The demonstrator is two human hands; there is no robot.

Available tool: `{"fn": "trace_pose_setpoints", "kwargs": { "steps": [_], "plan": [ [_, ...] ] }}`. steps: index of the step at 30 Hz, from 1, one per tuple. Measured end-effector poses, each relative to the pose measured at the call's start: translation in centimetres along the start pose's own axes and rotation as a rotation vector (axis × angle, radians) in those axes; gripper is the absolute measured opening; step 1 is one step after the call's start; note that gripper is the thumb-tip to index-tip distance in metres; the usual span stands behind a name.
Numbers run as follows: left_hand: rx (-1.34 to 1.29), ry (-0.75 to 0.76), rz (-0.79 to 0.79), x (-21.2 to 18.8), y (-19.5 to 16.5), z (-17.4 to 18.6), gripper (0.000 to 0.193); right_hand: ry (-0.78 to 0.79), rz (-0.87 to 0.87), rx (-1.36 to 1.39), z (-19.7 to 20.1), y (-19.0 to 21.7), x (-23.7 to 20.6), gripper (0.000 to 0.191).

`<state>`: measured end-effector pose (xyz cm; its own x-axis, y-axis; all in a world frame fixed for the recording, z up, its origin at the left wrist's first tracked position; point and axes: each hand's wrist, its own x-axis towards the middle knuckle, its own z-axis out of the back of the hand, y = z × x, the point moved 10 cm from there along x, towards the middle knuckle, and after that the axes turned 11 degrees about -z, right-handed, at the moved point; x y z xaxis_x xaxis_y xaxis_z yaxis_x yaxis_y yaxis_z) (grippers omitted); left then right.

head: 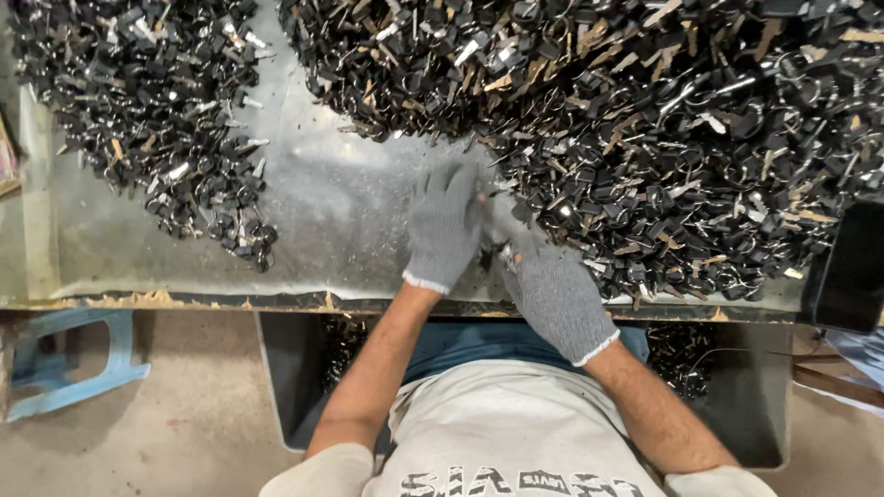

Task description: The person, wearing gray gloves, picks small black metal parts one at a time from a large pile on a metal table, briefly handles each part, and drops it into a bin below the table edge. The person repeats this pick-and-drop cycle continuously across the episode.

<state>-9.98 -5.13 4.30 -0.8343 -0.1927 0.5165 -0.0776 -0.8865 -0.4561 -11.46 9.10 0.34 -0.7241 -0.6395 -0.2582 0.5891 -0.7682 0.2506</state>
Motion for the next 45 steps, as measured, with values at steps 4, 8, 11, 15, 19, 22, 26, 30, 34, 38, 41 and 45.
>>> {"fn": "trace_pose_setpoints", "kwargs": {
  "steps": [4,8,11,15,19,22,26,30,34,38,41,45],
  "plan": [
    [0.017,0.079,-0.106,3.1,-0.3,-2.6,0.033,0.073,0.001,0.005,-0.3,0.2,0.8,0.042],
    [0.076,0.213,-0.174,1.9,-1.6,-3.3,0.016,-0.075,0.058,-0.030,1.6,0.7,0.1,0.053],
    [0.001,0.132,-0.102,-1.2,-2.0,-0.8,0.023,-0.146,0.050,0.079,2.9,0.7,-1.0,0.055],
    [-0.045,0.044,0.022,-2.8,-1.5,1.0,0.044,-0.100,0.048,0.190,3.1,0.9,-1.1,0.052],
    [0.035,0.114,0.098,-2.3,-1.0,0.7,0.048,0.039,-0.019,0.093,1.9,0.8,-0.1,0.056],
    [0.022,0.165,0.115,-1.8,-1.1,0.3,0.040,-0.055,0.038,0.112,2.9,1.4,-0.3,0.053],
    [-0.124,0.321,0.282,-3.0,-0.3,-0.7,0.040,-0.150,0.097,0.193,3.9,1.4,-0.9,0.050],
    [-0.140,0.351,0.301,-4.2,0.0,-0.4,0.023,-0.065,0.083,0.273,3.3,1.2,-0.3,0.044],
    [-0.005,0.260,-0.031,-3.9,-2.5,0.3,0.020,0.054,-0.058,0.119,1.9,1.2,0.5,0.046],
    [0.009,0.240,-0.120,-4.0,-2.9,-0.2,0.017,0.002,-0.021,-0.086,2.4,2.5,0.8,0.025],
    [0.012,0.244,-0.098,-3.9,-2.8,0.1,0.019,0.078,-0.008,0.014,2.0,2.0,1.3,0.017],
    [-0.250,0.533,0.206,-6.0,-1.4,-1.3,0.028,0.345,-0.160,0.128,-0.5,-0.5,0.7,0.031]
  ]
}}
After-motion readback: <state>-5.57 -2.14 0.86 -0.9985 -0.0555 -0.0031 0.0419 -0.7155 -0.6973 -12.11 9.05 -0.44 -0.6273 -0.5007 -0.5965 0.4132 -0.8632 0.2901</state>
